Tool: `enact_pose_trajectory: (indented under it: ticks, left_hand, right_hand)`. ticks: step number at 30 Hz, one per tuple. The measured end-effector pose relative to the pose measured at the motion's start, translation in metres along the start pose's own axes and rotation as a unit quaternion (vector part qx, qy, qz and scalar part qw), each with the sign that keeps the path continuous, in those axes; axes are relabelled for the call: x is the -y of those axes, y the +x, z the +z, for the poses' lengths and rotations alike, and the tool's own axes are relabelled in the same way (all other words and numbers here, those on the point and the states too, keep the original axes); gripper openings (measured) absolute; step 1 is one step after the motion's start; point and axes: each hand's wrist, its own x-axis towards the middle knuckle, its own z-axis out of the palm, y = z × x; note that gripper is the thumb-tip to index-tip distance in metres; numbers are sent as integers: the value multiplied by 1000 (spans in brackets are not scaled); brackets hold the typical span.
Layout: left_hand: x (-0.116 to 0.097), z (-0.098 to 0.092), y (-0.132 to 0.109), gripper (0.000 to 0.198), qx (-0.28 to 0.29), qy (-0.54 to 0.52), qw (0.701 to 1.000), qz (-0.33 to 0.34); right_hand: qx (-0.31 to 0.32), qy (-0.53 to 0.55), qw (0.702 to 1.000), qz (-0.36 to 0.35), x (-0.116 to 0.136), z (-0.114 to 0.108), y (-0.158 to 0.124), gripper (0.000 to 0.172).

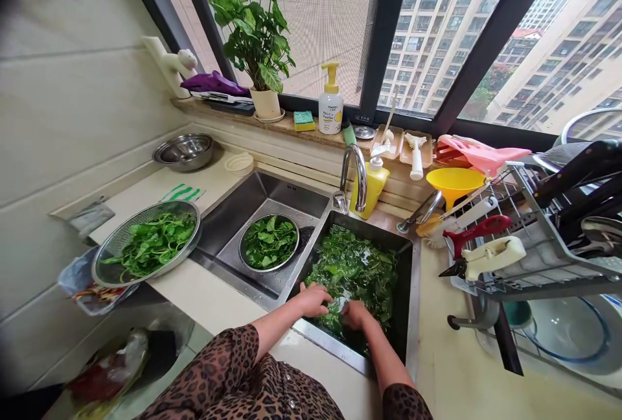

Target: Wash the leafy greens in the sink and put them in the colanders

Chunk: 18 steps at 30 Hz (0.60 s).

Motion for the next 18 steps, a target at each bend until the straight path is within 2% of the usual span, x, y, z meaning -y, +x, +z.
enact_pose_trajectory:
  ticks: [3, 5, 8, 11, 13, 15, 18]
  left_hand:
    - [-5, -4, 3, 25, -78, -22, 995, 52]
    - [-8, -10, 7, 24, -87, -85, 991, 54]
    - [-7, -18, 12, 29, -47, -210, 976, 34]
    - [-5, -22, 10, 45, 5, -258, 964, 59]
    - [-6, -21, 7, 61, 30, -253, 963, 93]
    - [-9, -20, 4, 66, 46, -245, 961, 116]
    - [-13, -18, 4, 43, 57, -271, 958, 75]
  right_hand:
    - [15, 86, 996, -12, 3, -18, 3, 16]
    - [4, 213, 977, -5, 8, -30, 1, 22]
    - [-24, 402, 915, 11, 17, -40, -8, 23]
    - [-37, 477, 878, 5, 27, -40, -17, 25]
    - [-39, 502, 864, 1, 32, -39, -19, 28]
    - [-44, 510, 859, 4, 36, -38, -19, 31]
    - [-62, 506, 860, 24, 35, -41, -15, 30]
